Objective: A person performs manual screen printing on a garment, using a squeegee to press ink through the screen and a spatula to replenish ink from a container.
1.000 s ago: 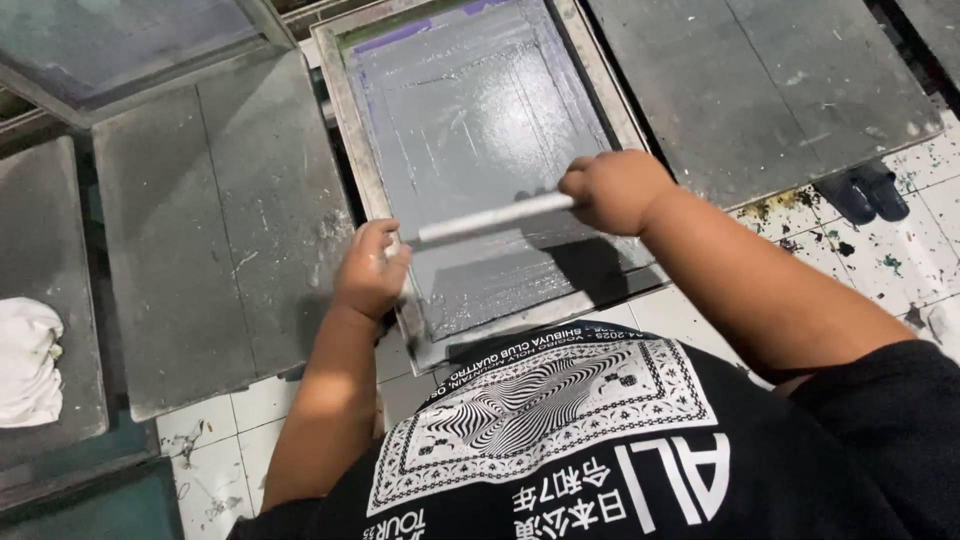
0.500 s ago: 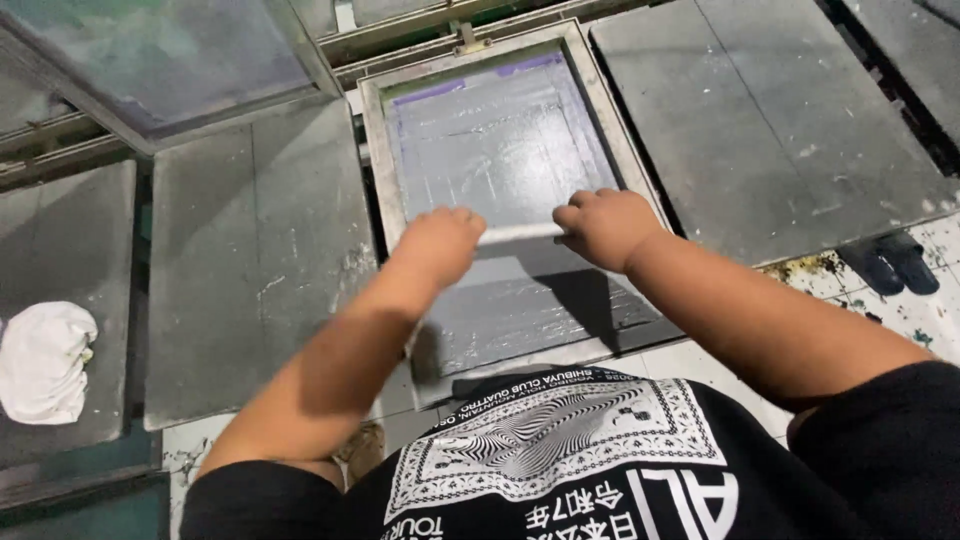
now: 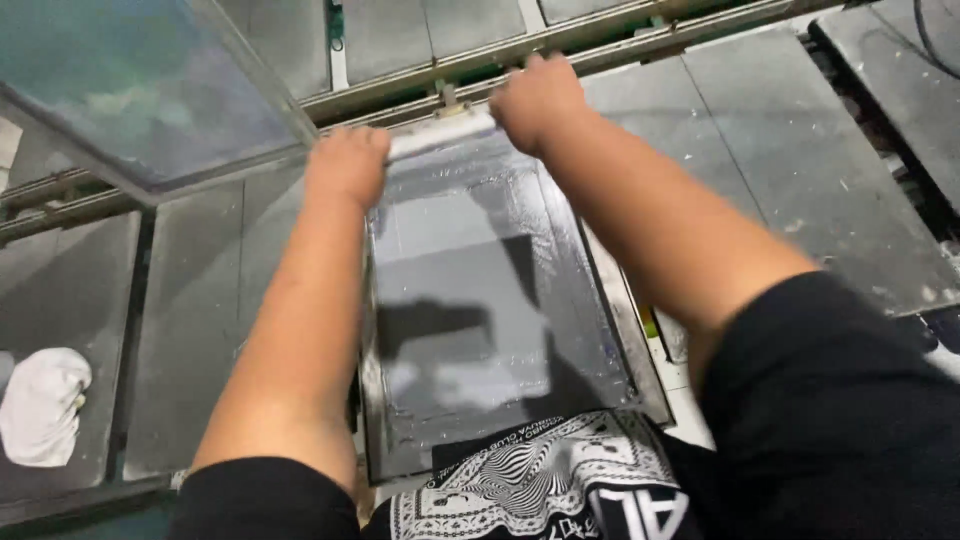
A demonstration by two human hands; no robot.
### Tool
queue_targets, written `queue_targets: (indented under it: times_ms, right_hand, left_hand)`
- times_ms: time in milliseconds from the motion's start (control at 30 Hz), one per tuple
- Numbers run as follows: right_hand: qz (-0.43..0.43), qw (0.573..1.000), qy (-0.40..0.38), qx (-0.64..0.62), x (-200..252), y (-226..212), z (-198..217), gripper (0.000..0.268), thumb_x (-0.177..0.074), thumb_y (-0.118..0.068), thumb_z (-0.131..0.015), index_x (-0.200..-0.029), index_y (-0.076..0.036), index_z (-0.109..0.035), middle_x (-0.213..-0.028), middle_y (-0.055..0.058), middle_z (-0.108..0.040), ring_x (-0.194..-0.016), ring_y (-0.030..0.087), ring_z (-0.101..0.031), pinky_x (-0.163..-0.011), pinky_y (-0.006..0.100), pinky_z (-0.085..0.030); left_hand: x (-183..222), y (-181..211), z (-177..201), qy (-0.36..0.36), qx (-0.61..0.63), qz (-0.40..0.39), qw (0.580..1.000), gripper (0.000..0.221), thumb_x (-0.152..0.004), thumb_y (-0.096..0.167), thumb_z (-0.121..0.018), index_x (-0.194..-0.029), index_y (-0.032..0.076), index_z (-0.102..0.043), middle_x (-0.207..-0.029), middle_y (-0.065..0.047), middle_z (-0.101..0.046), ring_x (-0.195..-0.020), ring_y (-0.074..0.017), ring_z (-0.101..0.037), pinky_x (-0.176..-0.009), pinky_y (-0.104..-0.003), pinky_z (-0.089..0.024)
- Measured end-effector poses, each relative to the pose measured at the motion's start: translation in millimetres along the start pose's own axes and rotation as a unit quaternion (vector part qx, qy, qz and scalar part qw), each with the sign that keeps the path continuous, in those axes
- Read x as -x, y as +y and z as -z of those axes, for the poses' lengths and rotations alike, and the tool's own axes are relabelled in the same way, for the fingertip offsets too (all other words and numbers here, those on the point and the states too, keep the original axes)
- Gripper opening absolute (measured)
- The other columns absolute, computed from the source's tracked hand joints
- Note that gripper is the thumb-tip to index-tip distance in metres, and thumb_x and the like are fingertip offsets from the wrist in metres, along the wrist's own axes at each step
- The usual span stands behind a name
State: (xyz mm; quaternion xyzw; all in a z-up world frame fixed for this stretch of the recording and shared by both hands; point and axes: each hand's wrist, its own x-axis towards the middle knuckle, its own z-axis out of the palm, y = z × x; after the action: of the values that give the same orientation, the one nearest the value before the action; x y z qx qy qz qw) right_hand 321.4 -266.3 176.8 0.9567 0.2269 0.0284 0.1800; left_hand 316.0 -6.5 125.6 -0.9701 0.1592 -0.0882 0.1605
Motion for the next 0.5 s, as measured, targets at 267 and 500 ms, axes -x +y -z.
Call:
queue_targets:
  times_ms: [267,500]
  right_hand:
    - [-0.018,0.998,0.062,-0.021,-79,-11,-17,0.031,-0.080,-0.014,-0.052,-0.100,-0.034,-0.063,-0.094,0.000,-0.063,-0.094,0.028,-0.052,-0.073,0.039,-0.038]
    - [-0.033,0.994,-0.094,-0.053,-91,-14,-66,0.036,-0.081,-0.012,-0.052,-0.106,-0.035,-0.059,-0.100,-0.001,-0.065,-0.107,0.026,-0.048,-0.085,0.037,-0.036]
  left_hand:
    - [-58,-45,-31,-0.051,-0.019,0.058,0.997,0.031,-0.077,0.004,-0.046,-0.106,0.011,-0.052,-0.105,-0.011,-0.058,-0.095,-0.0355,-0.053,-0.074,-0.045,-0.045]
    - [-73,-10,-66,-0.175,0.009,0.040,0.984,0.035,-0.081,0.003,-0.043,-0.114,0.012,-0.051,-0.112,-0.011,-0.058,-0.103,-0.0342,-0.051,-0.079,-0.045,-0.045]
